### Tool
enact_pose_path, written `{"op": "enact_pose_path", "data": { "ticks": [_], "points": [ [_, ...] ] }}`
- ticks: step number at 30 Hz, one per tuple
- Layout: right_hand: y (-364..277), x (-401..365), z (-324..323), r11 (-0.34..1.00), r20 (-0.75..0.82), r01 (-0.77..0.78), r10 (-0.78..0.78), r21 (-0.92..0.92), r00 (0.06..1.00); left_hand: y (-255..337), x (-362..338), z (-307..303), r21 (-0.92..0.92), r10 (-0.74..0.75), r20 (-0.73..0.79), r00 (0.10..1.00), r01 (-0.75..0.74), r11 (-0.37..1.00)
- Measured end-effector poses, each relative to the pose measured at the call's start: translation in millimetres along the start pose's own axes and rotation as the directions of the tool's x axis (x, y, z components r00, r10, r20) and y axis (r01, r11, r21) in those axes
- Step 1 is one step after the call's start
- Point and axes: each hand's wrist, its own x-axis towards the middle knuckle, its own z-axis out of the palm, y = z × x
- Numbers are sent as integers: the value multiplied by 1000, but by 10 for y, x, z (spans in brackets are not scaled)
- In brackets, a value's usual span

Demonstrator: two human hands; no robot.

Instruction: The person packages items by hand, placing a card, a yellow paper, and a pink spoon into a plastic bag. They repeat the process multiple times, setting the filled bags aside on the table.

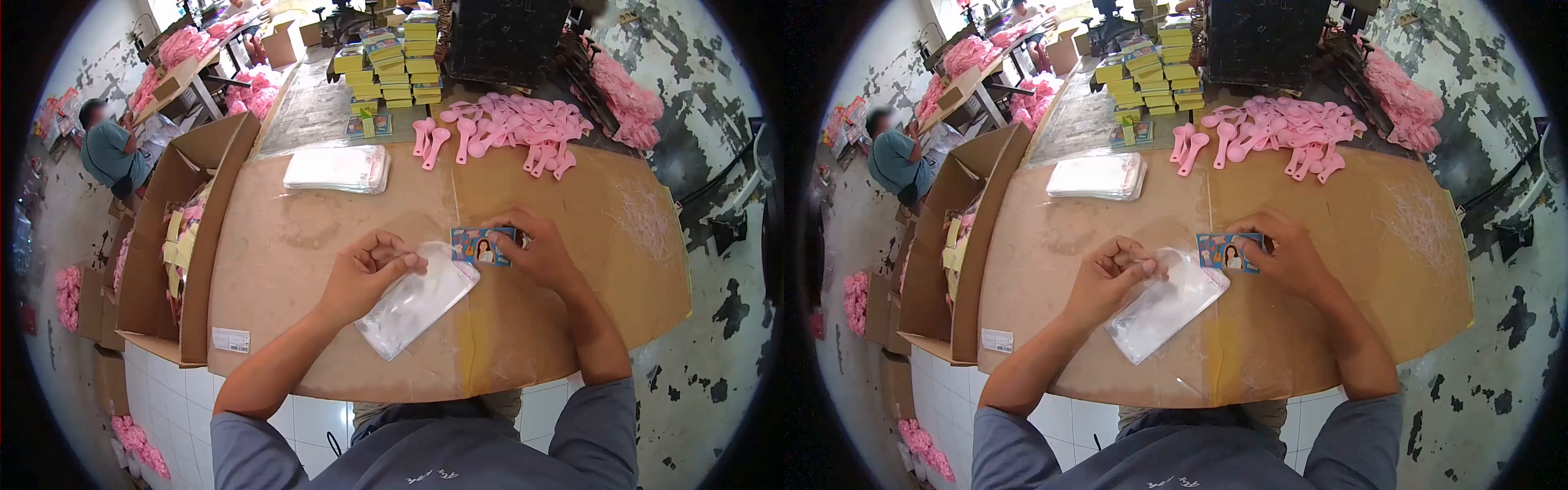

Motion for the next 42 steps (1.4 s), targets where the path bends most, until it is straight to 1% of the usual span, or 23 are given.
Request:
{"op": "enact_pose_path", "data": {
  "ticks": [2,3,6,9,11,12,15,17,18,20,21,23,24,26,27,30,32,33,34,35,38,41,42],
  "points": [
    [-13,9,20,979,-48,-43,53,197,997,63,-15,20,-106,-96,50,994,101,989],
    [-27,18,27,955,-69,-59,83,292,994,96,-20,39,-78,-115,58,992,120,990],
    [-185,55,77,866,-123,-96,178,490,976,168,-56,88,-17,-158,68,985,159,987],
    [-279,84,40,919,-69,-103,140,380,988,202,-85,110,19,-150,64,987,149,989],
    [-365,98,-16,977,-14,-1,4,214,1000,215,-91,115,59,-125,61,990,121,991],
    [-391,110,-32,990,22,57,-61,130,998,207,-92,113,108,-104,68,992,96,990],
    [-419,192,42,972,109,213,-223,96,969,202,-120,134,272,-65,98,993,36,962],
    [-542,233,135,978,187,173,-193,119,963,297,-157,181,403,-64,123,990,9,915],
    [-596,247,184,980,225,153,-179,129,958,277,-165,174,396,-50,119,992,-1,918],
    [-607,262,291,988,169,-10,-17,156,985,224,-160,150,382,-19,116,993,-27,924],
    [-584,267,324,981,142,-89,65,171,988,226,-143,148,316,-12,72,997,-11,949],
    [-515,271,372,960,73,-97,81,262,994,224,-124,140,172,-12,-24,1000,16,985],
    [-487,278,391,946,42,-99,91,308,995,227,-117,131,140,-3,-38,999,8,990],
    [-482,313,432,969,98,79,-104,235,990,241,-104,106,78,15,-65,998,-10,997],
    [-469,329,451,964,129,170,-198,203,972,247,-100,96,108,11,-71,997,-3,994],
    [-123,676,440,970,232,167,-206,177,951,259,-104,68,179,-14,-108,994,33,983],
    [62,981,401,992,118,119,-115,-28,986,272,-69,50,198,-42,-143,989,70,978],
    [332,1136,474,958,36,212,-209,-194,977,247,-64,33,181,-31,-145,989,57,982],
    [688,1287,594,889,-30,281,-312,-362,949,202,-54,3,166,-19,-147,989,44,985],
    [879,1385,638,789,-77,322,-420,-523,904,184,-43,-23,152,-7,-149,989,30,988],
    [859,1461,557,760,108,338,-337,-555,935,196,-38,-74,165,-39,-170,985,67,984],
    [602,1375,428,672,241,345,-246,-655,939,214,-36,-85,168,-44,-175,984,74,983],
    [580,1324,413,733,231,343,-254,-587,939,222,-39,-69,125,-56,-167,984,78,989]
  ]
}}
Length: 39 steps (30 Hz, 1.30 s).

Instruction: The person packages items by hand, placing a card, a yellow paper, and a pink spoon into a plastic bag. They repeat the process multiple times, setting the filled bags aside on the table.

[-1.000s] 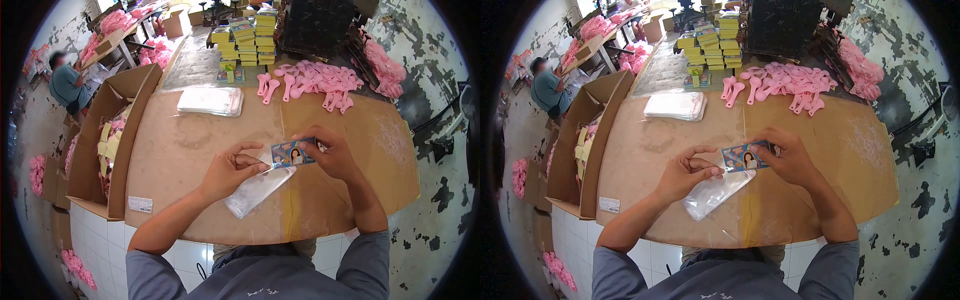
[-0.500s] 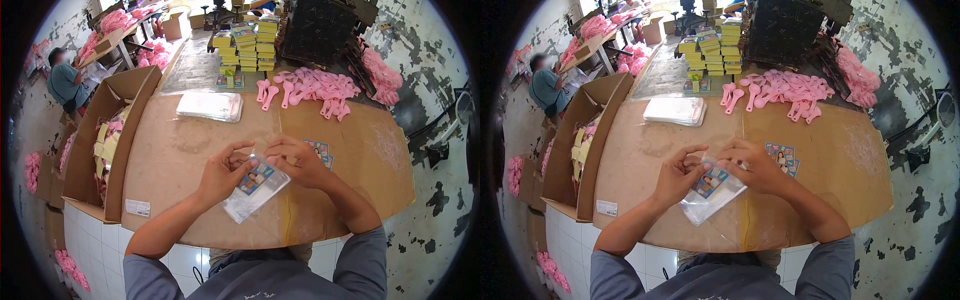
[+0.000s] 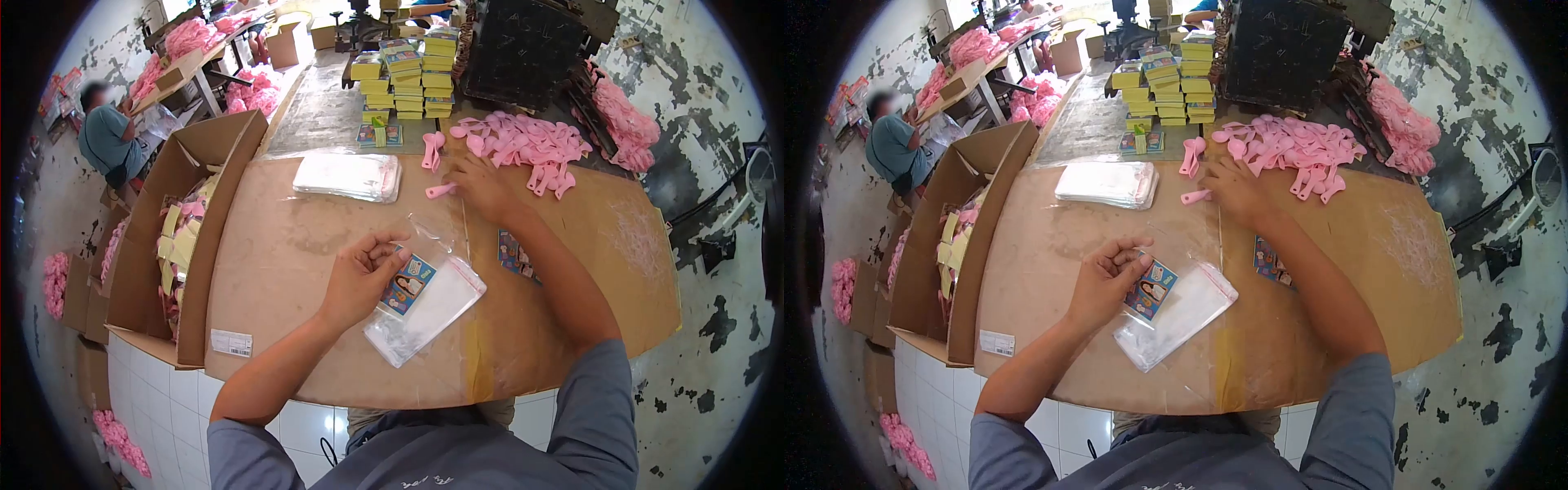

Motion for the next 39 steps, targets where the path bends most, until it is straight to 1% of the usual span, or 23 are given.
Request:
{"op": "enact_pose_path", "data": {
  "ticks": [2,3,5,6,7,8,11,14,17,20,23,26,29,32,35,38,39],
  "points": [
    [-61,-117,-33,983,-25,-6,11,183,1000,15,-3,35,-82,-23,23,999,25,996],
    [-139,-165,-113,947,12,-64,63,316,998,-5,-5,55,-85,-21,25,999,24,996],
    [-357,-236,-356,810,102,-179,147,558,984,-32,-14,73,-86,-17,23,1000,19,996],
    [-487,-277,-450,653,76,-179,182,736,980,-26,-20,68,-60,-13,43,999,16,998],
    [-640,-329,-535,459,61,-161,224,874,973,-9,-32,74,-35,-11,64,998,13,999],
    [-754,-372,-588,245,53,-122,270,962,961,6,-37,88,-9,-6,88,996,7,1000],
    [-938,-485,-624,18,79,-94,406,995,910,9,-74,141,83,-26,96,995,18,996],
    [-1005,-472,-726,62,6,-42,495,997,869,-68,-79,172,67,6,121,993,-14,998],
    [-982,-521,-691,121,113,-162,334,979,936,-98,-73,153,86,21,145,989,-34,996],
    [-1066,-517,-613,119,71,-123,367,985,927,-20,-94,195,78,-38,147,988,27,997],
    [-1096,-510,-554,90,6,-49,424,995,906,-149,-82,177,42,-13,176,984,6,999],
    [-1095,-507,-579,103,-29,-19,446,994,895,29,-108,206,105,-77,164,984,60,993],
    [-1037,-541,-631,208,125,-187,280,960,952,-57,-82,175,96,-36,163,986,21,995],
    [-1103,-511,-557,123,-6,-48,407,991,914,-59,-102,181,131,-83,188,979,59,990],
    [-1132,-540,-591,124,70,-130,401,984,913,-86,-102,181,121,-58,158,986,39,992],
    [-1153,-529,-535,82,-8,-33,449,996,893,-15,-101,216,31,-48,140,989,44,999],
    [-1155,-532,-490,106,-31,-19,446,994,895,-47,-83,213,11,-17,128,992,15,1000]
  ]
}}
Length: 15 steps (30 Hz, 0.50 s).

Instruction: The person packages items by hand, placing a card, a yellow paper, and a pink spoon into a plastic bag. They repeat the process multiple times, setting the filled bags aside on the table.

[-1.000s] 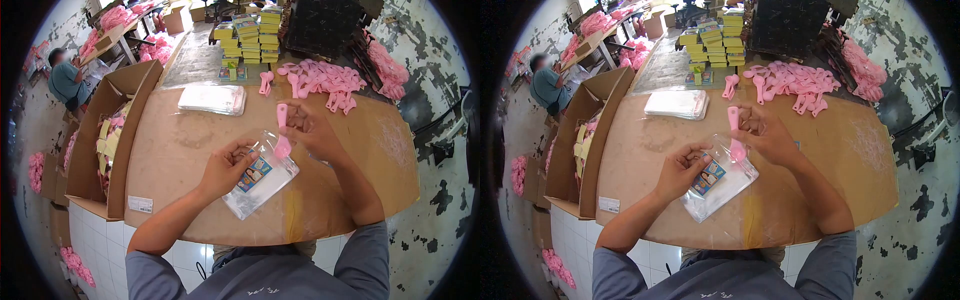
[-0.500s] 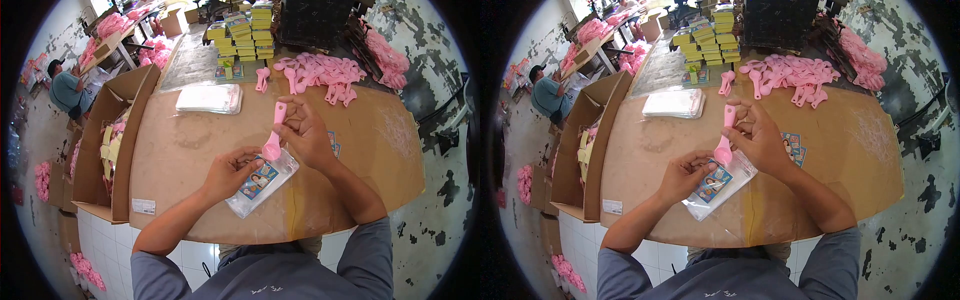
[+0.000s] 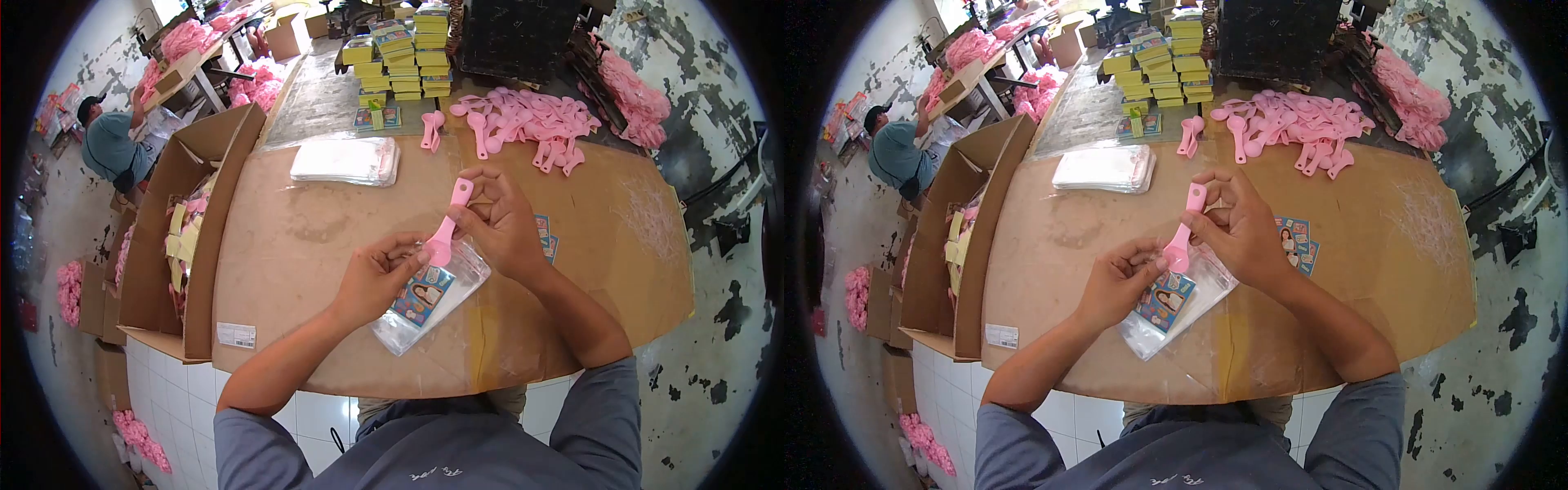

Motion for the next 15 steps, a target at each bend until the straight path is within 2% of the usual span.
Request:
{"op": "enact_pose_path", "data": {
  "ticks": [2,5,7,9,11,15],
  "points": [
    [104,-12,4,998,4,46,-46,-32,999,-92,48,-24,-31,63,-27,998,-64,997],
    [163,-44,-43,977,149,88,-59,-195,987,-36,41,-71,-30,-33,-51,998,32,999],
    [124,-25,-86,951,297,111,-22,-287,955,-41,43,-92,-89,-11,-26,1000,9,996],
    [92,12,-68,976,282,75,-15,-203,959,-57,62,-123,-133,8,15,1000,-6,991],
    [66,43,-9,997,106,0,-8,72,994,-75,84,-149,-163,22,71,997,-10,987],
    [-235,33,-4,936,356,195,-82,-294,931,43,39,-118,-220,-21,183,983,62,974]
  ]
}}
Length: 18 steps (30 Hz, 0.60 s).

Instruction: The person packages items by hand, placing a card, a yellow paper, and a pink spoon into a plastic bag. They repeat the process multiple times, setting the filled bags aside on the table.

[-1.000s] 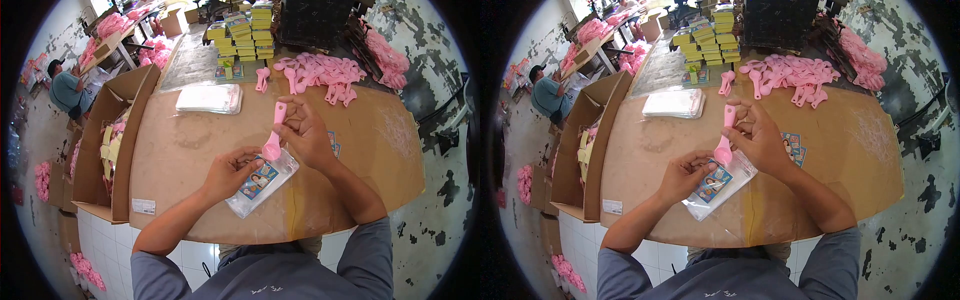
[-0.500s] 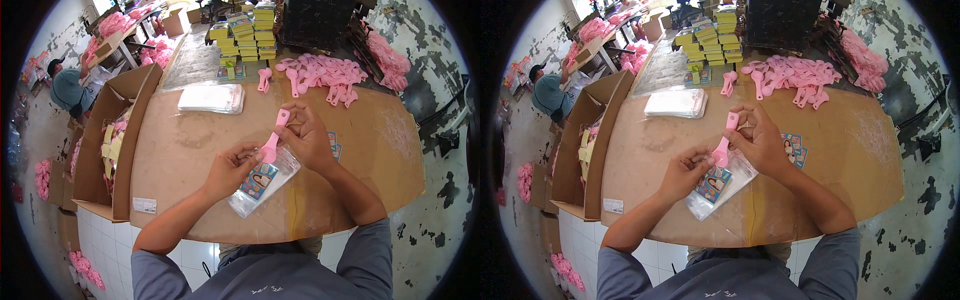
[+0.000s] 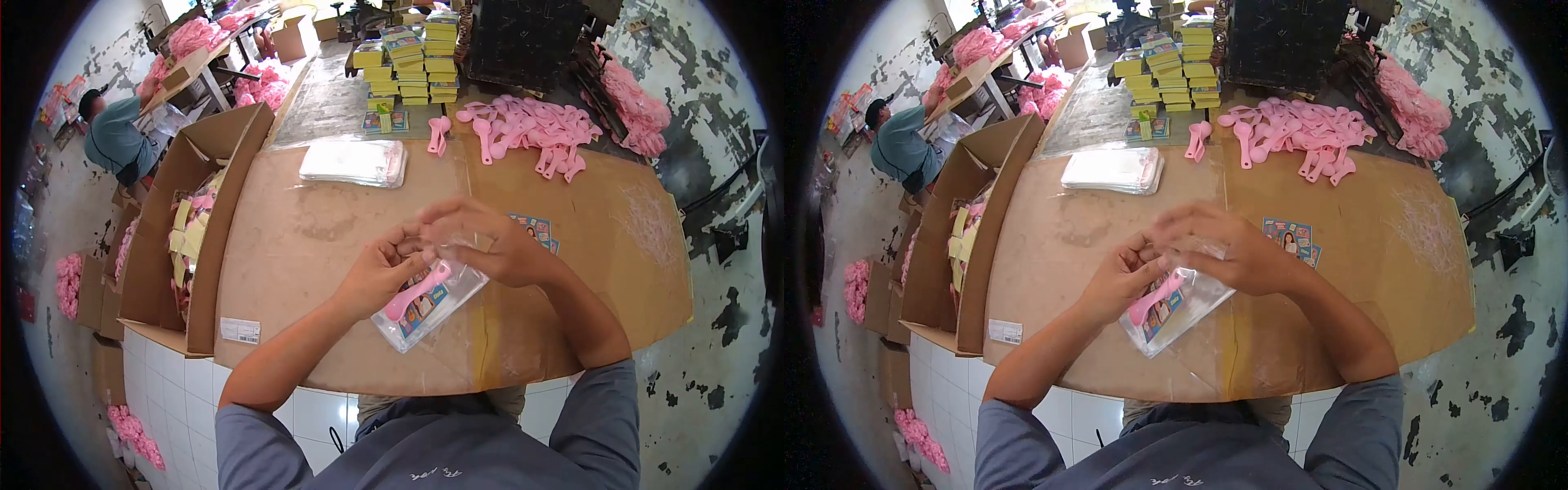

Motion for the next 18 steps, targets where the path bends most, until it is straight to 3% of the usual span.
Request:
{"op": "enact_pose_path", "data": {
  "ticks": [2,5,8,11,14,18],
  "points": [
    [-145,5,-38,989,73,28,-18,-147,997,37,-26,-5,-20,-21,67,997,23,1000],
    [-341,60,-151,976,50,168,-163,-140,985,-44,12,-68,3,11,89,996,-11,1000],
    [-631,105,-273,918,17,302,-308,-256,951,-34,21,-10,215,164,-24,986,-155,964],
    [-876,112,-293,877,-33,322,-356,-357,934,110,-52,62,404,320,10,947,-296,865],
    [-888,133,-203,789,18,201,-234,-580,972,206,-131,165,487,444,87,892,-428,762],
    [-905,141,-179,897,-63,70,-108,-435,992,233,-187,215,552,388,79,918,-365,750]
  ]
}}
